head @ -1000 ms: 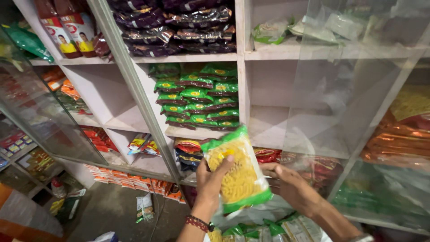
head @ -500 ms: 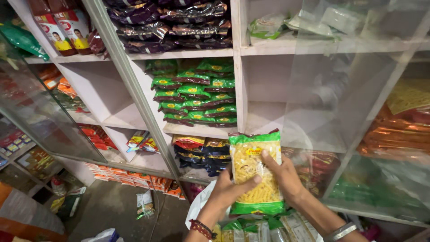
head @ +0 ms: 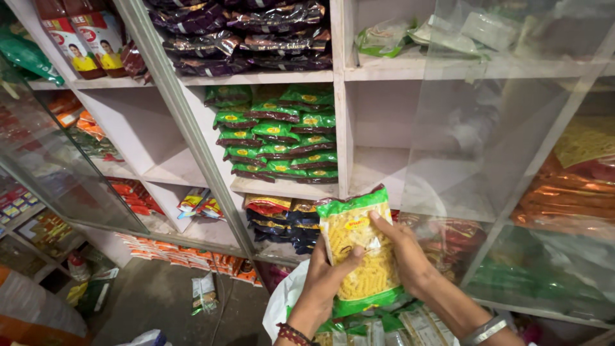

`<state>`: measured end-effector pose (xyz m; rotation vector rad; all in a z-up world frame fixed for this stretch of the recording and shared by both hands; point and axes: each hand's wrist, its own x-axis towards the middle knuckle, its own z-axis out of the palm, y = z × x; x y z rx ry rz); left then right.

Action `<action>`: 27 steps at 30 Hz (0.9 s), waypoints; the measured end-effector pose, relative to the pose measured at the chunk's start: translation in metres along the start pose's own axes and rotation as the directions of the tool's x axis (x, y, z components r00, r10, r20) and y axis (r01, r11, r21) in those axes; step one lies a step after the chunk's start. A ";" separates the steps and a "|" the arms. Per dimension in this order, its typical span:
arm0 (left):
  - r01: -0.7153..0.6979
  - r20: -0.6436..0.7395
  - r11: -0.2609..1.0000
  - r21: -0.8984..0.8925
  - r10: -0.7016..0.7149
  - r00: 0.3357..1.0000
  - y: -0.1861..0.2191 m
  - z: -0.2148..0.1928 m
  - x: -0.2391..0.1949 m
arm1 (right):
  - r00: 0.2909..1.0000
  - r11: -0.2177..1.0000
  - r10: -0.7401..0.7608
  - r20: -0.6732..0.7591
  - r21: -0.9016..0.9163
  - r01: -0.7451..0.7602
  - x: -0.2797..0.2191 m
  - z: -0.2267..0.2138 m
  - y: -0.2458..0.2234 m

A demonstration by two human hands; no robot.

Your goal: The person repeatedly takes small green and yellow packets of noodles from a large white sack and places them onto a white shelf in a glass display cabinet. The person arranges the packets in neat rows, filling the available space on the shelf.

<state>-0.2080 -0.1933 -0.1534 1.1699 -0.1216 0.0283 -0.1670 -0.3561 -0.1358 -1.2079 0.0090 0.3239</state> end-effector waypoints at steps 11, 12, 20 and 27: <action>-0.004 -0.169 0.986 -0.168 -0.025 0.985 0.014 -0.013 0.011 | 0.973 0.934 -0.137 0.184 -0.303 0.189 -0.003 0.018 0.004; -0.028 -0.187 0.984 -0.174 -0.005 0.982 0.016 -0.013 0.013 | 0.966 0.941 -0.162 0.199 -0.263 0.212 -0.001 0.021 0.003; 0.058 -0.071 0.977 0.203 -0.045 0.996 0.052 -0.041 0.019 | 0.966 0.953 -0.232 0.115 -0.172 0.249 0.013 0.057 -0.022; -0.306 -0.095 0.875 0.376 0.365 0.926 0.082 -0.048 0.010 | 0.961 0.962 -0.205 0.186 -0.144 0.233 0.024 0.097 -0.069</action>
